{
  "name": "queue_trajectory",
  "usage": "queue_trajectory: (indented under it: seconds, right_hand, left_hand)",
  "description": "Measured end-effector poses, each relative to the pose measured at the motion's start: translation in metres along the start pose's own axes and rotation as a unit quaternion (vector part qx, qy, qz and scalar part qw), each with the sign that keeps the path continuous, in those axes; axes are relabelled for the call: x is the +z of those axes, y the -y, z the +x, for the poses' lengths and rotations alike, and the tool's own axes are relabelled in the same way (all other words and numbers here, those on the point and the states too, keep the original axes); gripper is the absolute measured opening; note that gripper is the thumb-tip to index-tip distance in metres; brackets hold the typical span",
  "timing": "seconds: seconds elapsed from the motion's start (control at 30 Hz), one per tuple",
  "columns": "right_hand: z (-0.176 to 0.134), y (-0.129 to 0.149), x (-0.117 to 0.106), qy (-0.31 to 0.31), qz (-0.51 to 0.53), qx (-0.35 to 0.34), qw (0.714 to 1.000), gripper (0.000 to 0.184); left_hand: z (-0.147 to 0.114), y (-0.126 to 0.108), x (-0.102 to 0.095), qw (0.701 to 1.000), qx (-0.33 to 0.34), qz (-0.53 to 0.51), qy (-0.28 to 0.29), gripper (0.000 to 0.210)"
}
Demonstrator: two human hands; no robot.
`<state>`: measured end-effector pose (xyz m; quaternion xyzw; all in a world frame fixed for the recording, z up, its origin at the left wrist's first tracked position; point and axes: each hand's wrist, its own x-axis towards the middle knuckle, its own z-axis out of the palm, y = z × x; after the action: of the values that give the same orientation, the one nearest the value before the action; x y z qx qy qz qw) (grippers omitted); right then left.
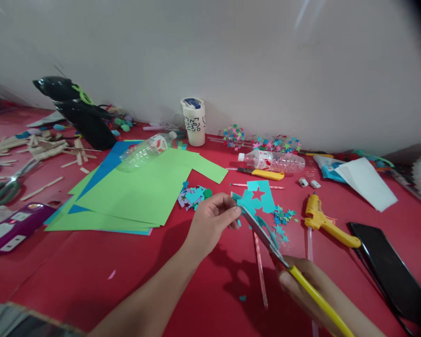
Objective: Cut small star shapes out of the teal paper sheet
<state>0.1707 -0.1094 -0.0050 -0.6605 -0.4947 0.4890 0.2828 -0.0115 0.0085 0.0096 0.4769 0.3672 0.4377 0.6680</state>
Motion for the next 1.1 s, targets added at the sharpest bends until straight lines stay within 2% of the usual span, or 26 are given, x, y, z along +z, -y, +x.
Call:
queue_trajectory:
  seconds: [0.1,0.3,0.57,0.73,0.93,1.1]
  right_hand:
    - [0.001,0.001,0.002,0.017,0.010,0.005,1.000,0.062]
    - [0.002,0.002,-0.001,0.094,0.054,0.016,0.994,0.055]
    - [-0.002,0.007,0.005,0.082,0.073,0.059,0.992,0.061]
    - [-0.001,0.004,0.011,0.033,0.065,0.022,0.997,0.060]
    - [-0.001,-0.001,0.012,0.071,0.065,0.051,0.994,0.056]
    - [0.000,-0.006,0.014,0.058,0.068,0.053,0.995,0.054]
  left_hand:
    - [0.000,0.001,-0.001,1.000,0.004,0.003,0.006,0.014]
    - [-0.001,0.005,0.000,1.000,0.000,-0.020,0.008,0.013]
    - [-0.003,0.010,0.007,0.999,-0.007,-0.040,0.004,0.018]
    - [-0.005,0.014,0.011,0.999,-0.017,-0.040,-0.011,0.018]
    - [-0.005,0.013,0.011,0.999,-0.018,-0.045,-0.004,0.019]
    - [-0.005,0.012,0.011,0.999,-0.012,-0.047,-0.004,0.019]
